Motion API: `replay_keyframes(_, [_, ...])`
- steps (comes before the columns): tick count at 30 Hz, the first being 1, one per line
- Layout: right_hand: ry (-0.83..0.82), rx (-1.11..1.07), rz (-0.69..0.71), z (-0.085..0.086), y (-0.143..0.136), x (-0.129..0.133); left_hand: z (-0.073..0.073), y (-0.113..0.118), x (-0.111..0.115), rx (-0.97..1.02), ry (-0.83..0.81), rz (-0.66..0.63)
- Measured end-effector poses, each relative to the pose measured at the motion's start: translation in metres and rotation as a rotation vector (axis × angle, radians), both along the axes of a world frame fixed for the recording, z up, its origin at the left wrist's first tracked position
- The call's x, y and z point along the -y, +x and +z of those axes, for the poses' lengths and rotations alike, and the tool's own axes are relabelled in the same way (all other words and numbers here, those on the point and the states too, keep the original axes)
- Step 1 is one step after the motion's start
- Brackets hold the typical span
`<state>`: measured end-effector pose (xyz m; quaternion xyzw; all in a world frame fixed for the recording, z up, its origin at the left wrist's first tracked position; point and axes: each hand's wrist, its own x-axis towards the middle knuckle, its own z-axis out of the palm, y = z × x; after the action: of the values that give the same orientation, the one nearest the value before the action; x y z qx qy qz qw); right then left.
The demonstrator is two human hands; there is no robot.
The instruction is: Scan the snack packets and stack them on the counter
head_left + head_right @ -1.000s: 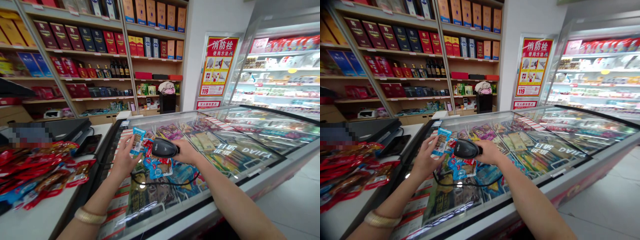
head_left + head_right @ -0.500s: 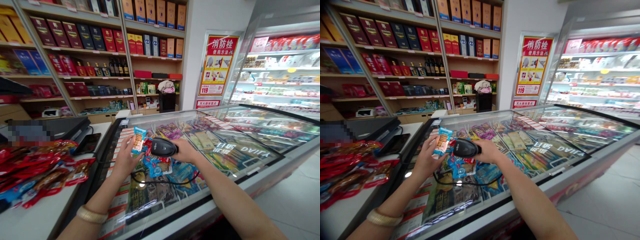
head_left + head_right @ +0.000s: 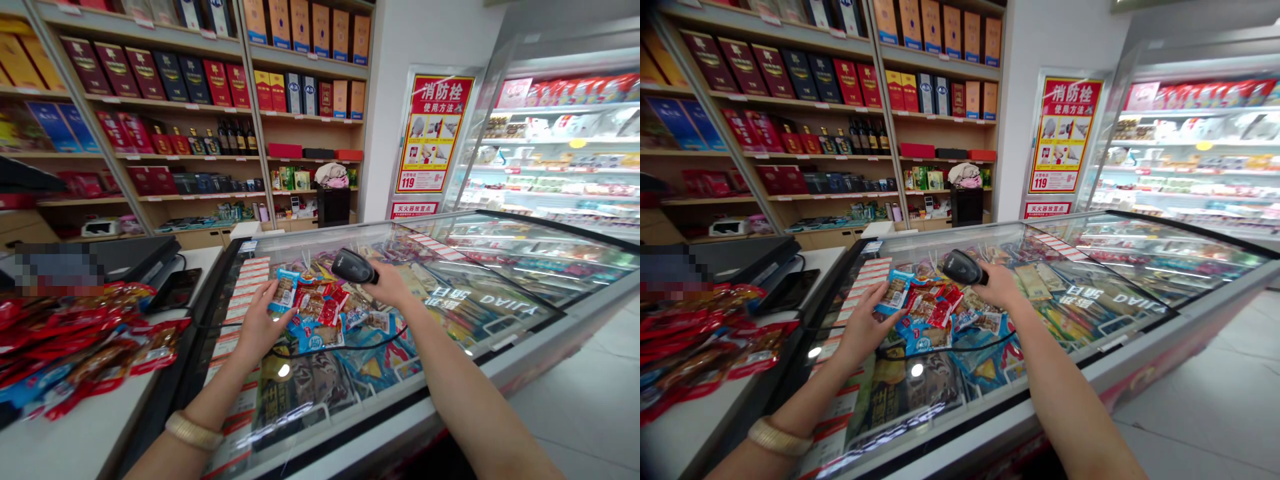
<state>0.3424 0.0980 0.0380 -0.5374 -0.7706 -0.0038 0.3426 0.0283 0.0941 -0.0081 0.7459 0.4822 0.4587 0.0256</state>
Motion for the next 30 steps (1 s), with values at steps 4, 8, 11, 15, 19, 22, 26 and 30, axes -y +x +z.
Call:
replay_keyframes(4, [-0.018, 0.022, -0.095, -0.006, 0.008, -0.006, -0.009, 0.000, -0.005, -0.046, -0.090, -0.007])
replay_keyframes(8, [-0.038, 0.050, -0.103, -0.009, 0.006, -0.006, -0.015, -0.002, -0.008, -0.159, -0.168, 0.035])
replay_keyframes(11, [-0.042, 0.063, -0.108, -0.008, 0.004, -0.005, -0.015, -0.005, -0.007, -0.202, -0.182, 0.089])
replay_keyframes(15, [-0.044, 0.069, -0.099, -0.009, 0.004, -0.005, 0.000, -0.013, -0.004, -0.204, -0.186, 0.191])
replay_keyframes(19, [-0.053, 0.071, -0.093, -0.012, 0.005, -0.006, 0.028, -0.039, 0.007, -0.257, -0.231, 0.446])
replay_keyframes(22, [-0.054, 0.074, -0.079, -0.013, 0.004, -0.007, 0.046, -0.070, 0.019, -0.246, -0.228, 0.660])
replay_keyframes(26, [-0.047, 0.078, -0.065, -0.013, 0.002, -0.007, 0.059, -0.108, 0.031, -0.041, -0.190, 0.845])
replay_keyframes(30, [-0.037, 0.087, -0.073, -0.013, -0.001, -0.006, 0.067, -0.118, 0.036, -0.233, -0.465, 0.967])
